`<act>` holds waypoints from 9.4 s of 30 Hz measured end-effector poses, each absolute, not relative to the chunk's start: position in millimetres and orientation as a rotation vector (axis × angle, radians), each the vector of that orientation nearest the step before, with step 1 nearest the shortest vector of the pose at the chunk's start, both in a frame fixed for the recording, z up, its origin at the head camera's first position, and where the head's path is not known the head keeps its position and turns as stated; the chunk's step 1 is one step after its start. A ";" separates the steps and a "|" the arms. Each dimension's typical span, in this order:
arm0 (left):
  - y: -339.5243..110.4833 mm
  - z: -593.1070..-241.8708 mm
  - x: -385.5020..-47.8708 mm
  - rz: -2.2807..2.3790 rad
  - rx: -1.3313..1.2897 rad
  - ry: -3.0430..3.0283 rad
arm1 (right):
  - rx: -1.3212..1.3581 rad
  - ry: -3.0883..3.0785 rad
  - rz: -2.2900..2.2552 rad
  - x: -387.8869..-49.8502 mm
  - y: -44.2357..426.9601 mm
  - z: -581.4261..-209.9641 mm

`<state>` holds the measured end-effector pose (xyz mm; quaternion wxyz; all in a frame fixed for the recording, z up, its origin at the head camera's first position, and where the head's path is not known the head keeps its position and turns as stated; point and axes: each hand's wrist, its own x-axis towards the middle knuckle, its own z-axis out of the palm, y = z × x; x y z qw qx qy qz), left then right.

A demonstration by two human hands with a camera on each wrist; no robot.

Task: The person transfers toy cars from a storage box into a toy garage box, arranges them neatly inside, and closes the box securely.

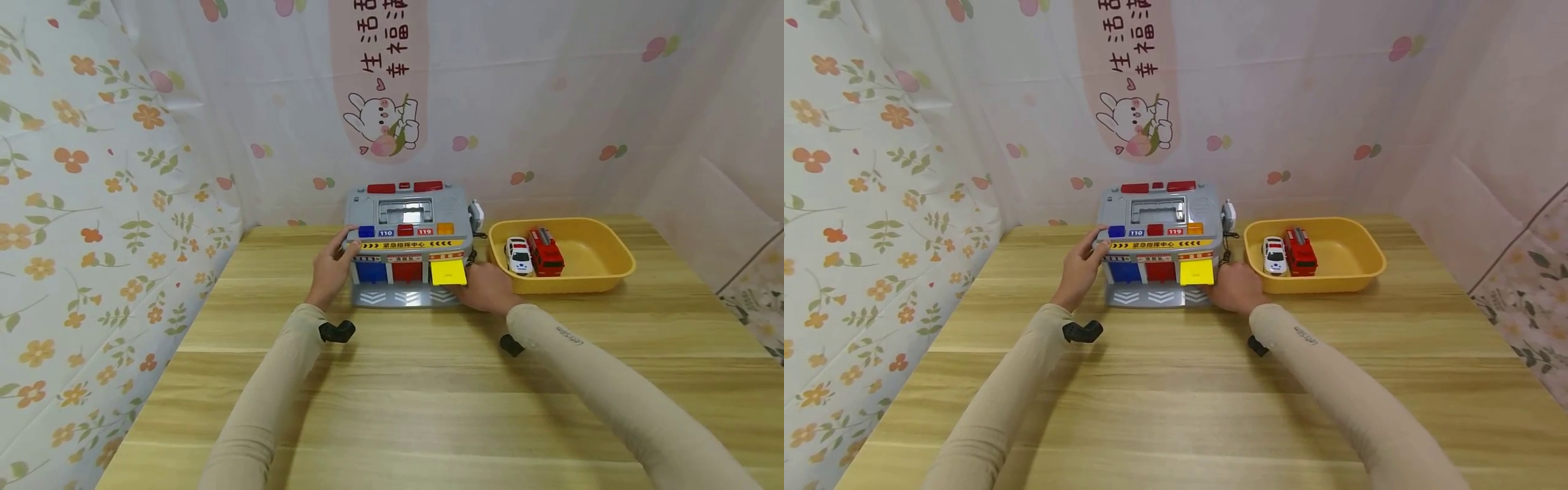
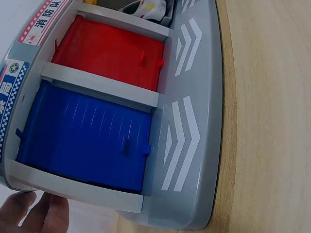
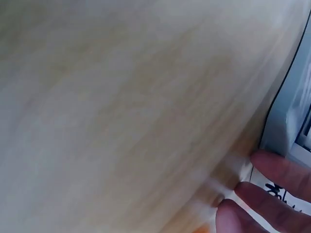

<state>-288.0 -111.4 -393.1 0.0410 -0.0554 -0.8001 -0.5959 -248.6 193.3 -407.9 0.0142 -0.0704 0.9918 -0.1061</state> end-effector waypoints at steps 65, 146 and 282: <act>-111.5 -392.2 -286.2 -1.821 -0.222 -2.443 | -0.249 2.690 -1.245 -237.8 205.3 -380.1; -114.6 -396.0 -289.4 -1.822 -0.180 -2.452 | -0.104 3.194 -1.224 -249.6 180.2 -409.3; -117.1 -391.8 -289.1 -1.843 -0.223 -2.455 | -0.808 2.928 -0.535 -277.8 146.0 -300.8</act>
